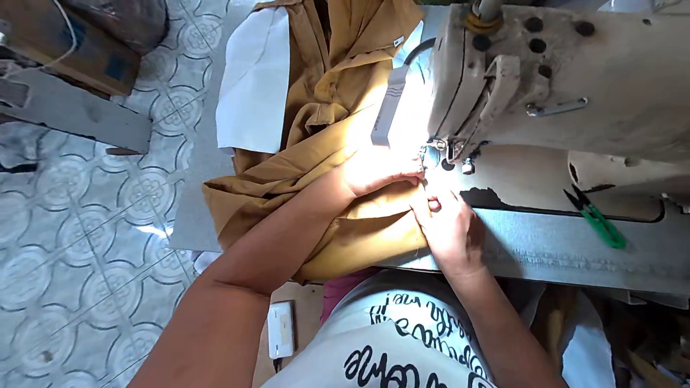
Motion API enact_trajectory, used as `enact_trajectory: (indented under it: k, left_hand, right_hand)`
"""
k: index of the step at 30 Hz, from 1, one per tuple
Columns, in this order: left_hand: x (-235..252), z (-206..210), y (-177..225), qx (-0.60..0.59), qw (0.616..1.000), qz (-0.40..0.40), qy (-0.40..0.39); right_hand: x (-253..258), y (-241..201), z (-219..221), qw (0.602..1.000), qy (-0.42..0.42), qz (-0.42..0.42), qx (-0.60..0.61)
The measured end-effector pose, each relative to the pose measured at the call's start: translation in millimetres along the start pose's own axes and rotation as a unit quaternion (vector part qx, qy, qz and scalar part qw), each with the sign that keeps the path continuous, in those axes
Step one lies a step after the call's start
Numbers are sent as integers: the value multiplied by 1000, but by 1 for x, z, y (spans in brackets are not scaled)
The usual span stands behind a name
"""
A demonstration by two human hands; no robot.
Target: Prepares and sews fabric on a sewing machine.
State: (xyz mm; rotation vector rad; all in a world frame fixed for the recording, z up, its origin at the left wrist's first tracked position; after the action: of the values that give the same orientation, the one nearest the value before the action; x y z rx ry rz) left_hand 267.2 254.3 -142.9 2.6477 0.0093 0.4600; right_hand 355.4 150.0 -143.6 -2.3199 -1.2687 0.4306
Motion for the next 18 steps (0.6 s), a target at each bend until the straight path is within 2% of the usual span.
enact_trajectory:
  k: [3, 8, 14, 18]
  left_hand:
    - [2, 2, 2, 67, 998, 7, -7]
    - [4, -1, 5, 92, 996, 15, 9]
    - [3, -8, 6, -3, 1000, 16, 26]
    - [2, -5, 7, 95, 995, 24, 9]
  right_hand:
    - [3, 1, -2, 1000, 10, -7, 5]
    - [7, 2, -7, 1000, 17, -10, 10]
    - [7, 0, -5, 1000, 29, -4, 0]
    - [5, 1, -4, 999, 31, -5, 6]
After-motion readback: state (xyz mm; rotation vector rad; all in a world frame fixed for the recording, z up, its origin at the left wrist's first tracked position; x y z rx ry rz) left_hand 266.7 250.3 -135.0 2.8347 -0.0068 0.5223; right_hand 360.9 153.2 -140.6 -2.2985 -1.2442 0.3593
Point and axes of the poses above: each hand's wrist, its own x-axis towards the middle knuckle, its own z-axis out of the palm, y = z × x, the point moved 9 cm from there along x, towards the middle knuckle, and after that the axes turned 14 degrees about z, right-handed, at the moved point
